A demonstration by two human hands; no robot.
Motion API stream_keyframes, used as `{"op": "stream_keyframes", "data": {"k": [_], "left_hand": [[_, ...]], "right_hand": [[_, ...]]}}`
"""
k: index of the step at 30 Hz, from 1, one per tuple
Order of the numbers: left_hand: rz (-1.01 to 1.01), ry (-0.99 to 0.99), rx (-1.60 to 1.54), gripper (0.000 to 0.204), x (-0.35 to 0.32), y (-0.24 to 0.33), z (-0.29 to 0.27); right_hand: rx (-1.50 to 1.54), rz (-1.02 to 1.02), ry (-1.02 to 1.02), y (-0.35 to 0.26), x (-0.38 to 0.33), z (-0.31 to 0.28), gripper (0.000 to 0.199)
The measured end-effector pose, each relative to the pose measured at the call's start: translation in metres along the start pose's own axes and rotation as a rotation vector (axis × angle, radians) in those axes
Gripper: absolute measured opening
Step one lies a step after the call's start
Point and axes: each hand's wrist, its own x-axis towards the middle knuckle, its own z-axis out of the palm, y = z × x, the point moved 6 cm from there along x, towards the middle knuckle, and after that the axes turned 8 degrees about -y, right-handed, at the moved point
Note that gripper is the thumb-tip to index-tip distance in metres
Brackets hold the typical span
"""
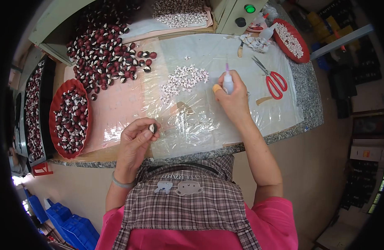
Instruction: Manually glue small plastic flower components together at a factory workbench.
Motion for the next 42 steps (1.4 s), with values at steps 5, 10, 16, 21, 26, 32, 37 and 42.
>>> {"op": "stream_keyframes", "data": {"k": [5, 10, 16, 21, 26, 32, 37, 42], "left_hand": [[-0.012, 0.016, 0.0, 0.027, 0.0, -0.001, -0.001], [-0.023, 0.049, 0.006, 0.027, -0.002, -0.002, -0.002], [-0.019, 0.021, -0.01, 0.027, -0.002, -0.005, -0.005], [-0.035, 0.025, -0.008, 0.027, -0.003, -0.005, -0.004], [-0.039, 0.018, 0.002, 0.028, -0.002, -0.006, -0.004], [-0.03, 0.034, -0.015, 0.031, 0.0, -0.006, 0.001], [-0.057, 0.002, 0.003, 0.029, 0.003, -0.008, 0.007], [-0.049, 0.003, 0.061, 0.027, 0.003, -0.01, 0.01]], "right_hand": [[-0.715, -0.222, -0.02, -0.018, 0.02, 0.015, 0.013], [-0.86, -0.179, -0.151, -0.018, 0.026, 0.022, 0.016], [-0.944, -0.055, -0.31, -0.019, 0.031, 0.021, 0.02], [-0.901, -0.089, -0.329, -0.015, 0.033, 0.019, 0.018], [-0.782, -0.282, -0.281, -0.022, 0.026, 0.02, 0.01], [0.107, 0.073, -0.471, -0.024, -0.006, 0.053, 0.006], [0.249, 0.163, -0.502, -0.019, -0.028, 0.071, 0.009], [0.343, 0.156, -0.553, -0.016, -0.045, 0.086, 0.013]]}}
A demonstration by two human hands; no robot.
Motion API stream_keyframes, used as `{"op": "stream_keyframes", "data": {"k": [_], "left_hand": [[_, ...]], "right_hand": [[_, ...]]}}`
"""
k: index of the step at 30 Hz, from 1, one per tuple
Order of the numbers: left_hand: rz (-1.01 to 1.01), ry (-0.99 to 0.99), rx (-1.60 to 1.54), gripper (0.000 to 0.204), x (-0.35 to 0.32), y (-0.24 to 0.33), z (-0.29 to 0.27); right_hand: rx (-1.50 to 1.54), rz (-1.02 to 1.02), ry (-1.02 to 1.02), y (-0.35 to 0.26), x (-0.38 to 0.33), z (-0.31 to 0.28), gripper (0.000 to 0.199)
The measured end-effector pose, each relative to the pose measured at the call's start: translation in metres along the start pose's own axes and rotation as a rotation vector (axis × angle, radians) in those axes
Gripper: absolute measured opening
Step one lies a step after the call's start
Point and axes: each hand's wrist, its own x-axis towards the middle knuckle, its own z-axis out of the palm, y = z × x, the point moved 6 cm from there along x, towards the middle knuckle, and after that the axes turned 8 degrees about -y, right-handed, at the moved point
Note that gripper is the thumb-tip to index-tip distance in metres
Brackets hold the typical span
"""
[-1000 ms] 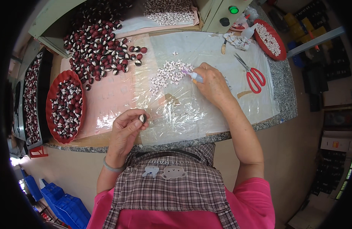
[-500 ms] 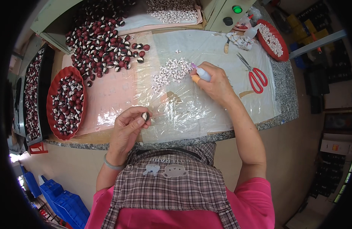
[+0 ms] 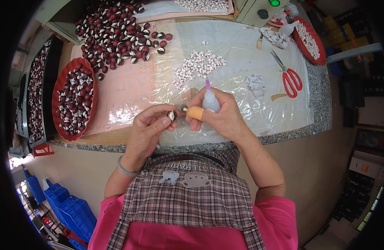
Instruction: Manually glue small plastic flower components together at a factory workbench.
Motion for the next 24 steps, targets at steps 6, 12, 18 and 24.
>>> {"op": "stream_keyframes", "data": {"k": [6, 12, 18, 24], "left_hand": [[0.018, 0.013, 0.08, 0.03, -0.002, 0.0, 0.001], [0.025, 0.024, 0.167, 0.028, -0.003, -0.002, 0.001], [0.223, 0.064, 0.519, 0.028, -0.004, 0.01, 0.006], [0.35, 0.054, 0.822, 0.028, -0.01, 0.028, 0.024]], "right_hand": [[-0.073, 0.019, 0.035, 0.01, -0.003, 0.015, 0.01], [-0.209, 0.008, 0.041, 0.011, -0.004, 0.017, 0.011], [-0.29, -0.01, 0.054, 0.013, -0.006, 0.019, 0.01], [-0.312, -0.09, 0.097, 0.019, -0.015, 0.018, 0.009]]}}
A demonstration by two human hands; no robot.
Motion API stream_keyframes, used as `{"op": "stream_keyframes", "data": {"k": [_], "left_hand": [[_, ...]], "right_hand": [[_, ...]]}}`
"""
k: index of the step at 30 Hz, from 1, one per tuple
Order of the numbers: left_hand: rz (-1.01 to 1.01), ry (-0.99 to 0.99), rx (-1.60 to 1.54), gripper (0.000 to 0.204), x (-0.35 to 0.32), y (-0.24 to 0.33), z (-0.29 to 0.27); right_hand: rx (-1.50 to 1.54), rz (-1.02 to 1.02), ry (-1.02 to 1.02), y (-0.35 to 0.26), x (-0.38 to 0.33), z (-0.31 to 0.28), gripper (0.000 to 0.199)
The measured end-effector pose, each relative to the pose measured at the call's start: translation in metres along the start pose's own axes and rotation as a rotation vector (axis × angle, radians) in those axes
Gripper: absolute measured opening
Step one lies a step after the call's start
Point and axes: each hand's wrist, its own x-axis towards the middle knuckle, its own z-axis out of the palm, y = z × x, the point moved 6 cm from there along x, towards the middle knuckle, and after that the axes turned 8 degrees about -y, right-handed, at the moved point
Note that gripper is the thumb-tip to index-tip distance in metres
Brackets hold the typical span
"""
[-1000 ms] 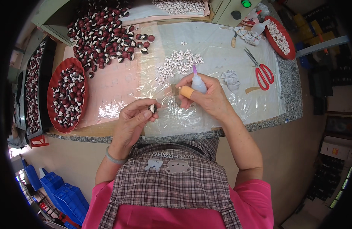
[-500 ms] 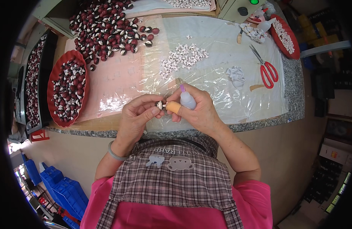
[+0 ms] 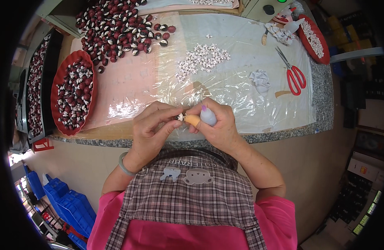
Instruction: Manually glue small plastic flower components together at a factory workbench.
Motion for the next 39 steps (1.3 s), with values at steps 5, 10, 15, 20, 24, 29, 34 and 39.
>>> {"op": "stream_keyframes", "data": {"k": [5, 10, 15, 20, 24, 29, 34, 39], "left_hand": [[0.141, -0.013, 0.243, 0.028, 0.006, 0.02, -0.001], [0.103, -0.035, 0.138, 0.027, 0.003, 0.013, 0.001], [0.055, -0.057, 0.012, 0.026, 0.001, 0.006, 0.003], [-0.001, -0.052, -0.07, 0.025, 0.002, -0.001, 0.003], [-0.096, -0.056, -0.238, 0.023, 0.006, -0.019, 0.001], [-0.291, -0.002, -0.534, 0.028, 0.008, -0.033, -0.012], [-0.289, 0.106, -0.472, 0.02, 0.037, -0.056, -0.062], [0.034, 0.179, 0.634, 0.023, 0.09, -0.034, -0.09]], "right_hand": [[-0.333, -0.318, 0.061, -0.015, -0.009, 0.0, 0.013], [-0.258, -0.317, 0.027, -0.017, -0.008, 0.002, 0.013], [-0.151, -0.304, 0.021, -0.014, -0.01, 0.004, 0.012], [-0.101, -0.293, 0.038, -0.002, -0.008, 0.004, 0.011], [-0.156, -0.251, 0.04, -0.004, 0.002, 0.002, 0.013], [0.013, -0.146, 0.026, -0.005, 0.007, -0.008, 0.032], [-0.046, -0.064, 0.068, 0.001, 0.001, -0.016, 0.025], [-0.049, -0.096, 0.072, 0.006, -0.001, -0.017, 0.022]]}}
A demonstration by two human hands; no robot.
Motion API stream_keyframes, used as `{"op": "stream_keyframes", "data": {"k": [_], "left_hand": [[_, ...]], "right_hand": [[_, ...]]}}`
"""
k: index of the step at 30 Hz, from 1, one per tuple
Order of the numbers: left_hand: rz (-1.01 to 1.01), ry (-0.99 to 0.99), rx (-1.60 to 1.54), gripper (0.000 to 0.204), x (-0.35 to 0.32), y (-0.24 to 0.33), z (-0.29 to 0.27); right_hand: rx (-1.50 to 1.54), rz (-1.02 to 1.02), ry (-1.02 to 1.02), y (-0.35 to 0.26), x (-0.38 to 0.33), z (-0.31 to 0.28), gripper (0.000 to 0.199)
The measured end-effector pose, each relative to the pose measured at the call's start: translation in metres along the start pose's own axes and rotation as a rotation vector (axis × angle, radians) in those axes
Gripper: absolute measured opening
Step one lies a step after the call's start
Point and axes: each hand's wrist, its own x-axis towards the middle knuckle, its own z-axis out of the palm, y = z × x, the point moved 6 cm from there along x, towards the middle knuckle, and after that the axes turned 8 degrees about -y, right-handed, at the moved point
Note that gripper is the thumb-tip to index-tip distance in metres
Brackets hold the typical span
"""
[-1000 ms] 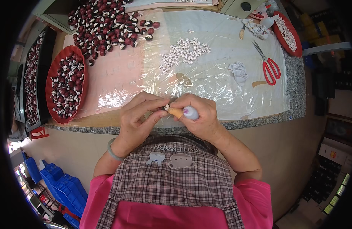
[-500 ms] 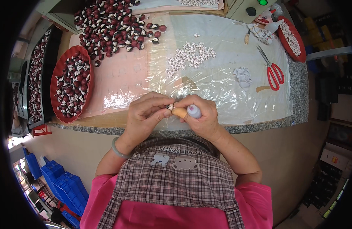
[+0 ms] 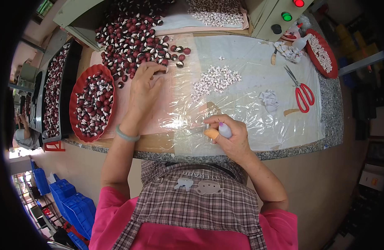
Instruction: Manually glue small plastic flower components together at a factory workbench.
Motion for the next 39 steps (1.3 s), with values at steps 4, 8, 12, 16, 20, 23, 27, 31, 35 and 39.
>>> {"op": "stream_keyframes", "data": {"k": [4, 8, 12, 16, 20, 23, 27, 31, 35, 39], "left_hand": [[0.146, 0.004, 0.347, 0.021, 0.014, 0.004, 0.008], [0.211, -0.033, 0.453, 0.014, 0.017, 0.006, 0.016], [0.257, -0.092, 0.479, 0.018, 0.01, 0.006, 0.023], [0.234, -0.064, 0.36, 0.017, 0.001, 0.01, 0.016], [-0.15, -0.106, -0.353, 0.016, -0.018, 0.001, 0.015], [-0.326, -0.143, -0.93, 0.017, -0.042, -0.003, 0.027], [-0.53, -0.261, -1.51, 0.023, -0.066, 0.026, 0.045], [-0.527, -0.329, -1.614, 0.03, -0.078, 0.039, 0.05], [-0.5, -0.326, -1.565, 0.029, -0.085, 0.042, 0.051], [-0.479, -0.376, -1.517, 0.027, -0.087, 0.046, 0.051]], "right_hand": [[-0.004, 0.011, 0.016, -0.001, -0.001, -0.002, 0.022], [-0.035, 0.003, 0.024, -0.001, -0.004, -0.007, 0.021], [0.042, 0.081, 0.048, 0.001, -0.005, -0.011, 0.02], [-0.007, 0.131, 0.038, 0.003, -0.004, -0.018, 0.032], [0.311, 0.134, -0.048, 0.008, -0.005, -0.019, 0.03], [0.35, 0.111, -0.052, 0.003, -0.002, -0.019, 0.026], [0.193, -0.028, 0.024, -0.002, 0.001, -0.026, 0.028], [0.216, -0.028, 0.051, -0.006, 0.004, -0.027, 0.028], [0.301, -0.061, 0.144, -0.007, 0.001, -0.03, 0.031], [0.371, -0.086, 0.244, -0.016, 0.0, -0.033, 0.035]]}}
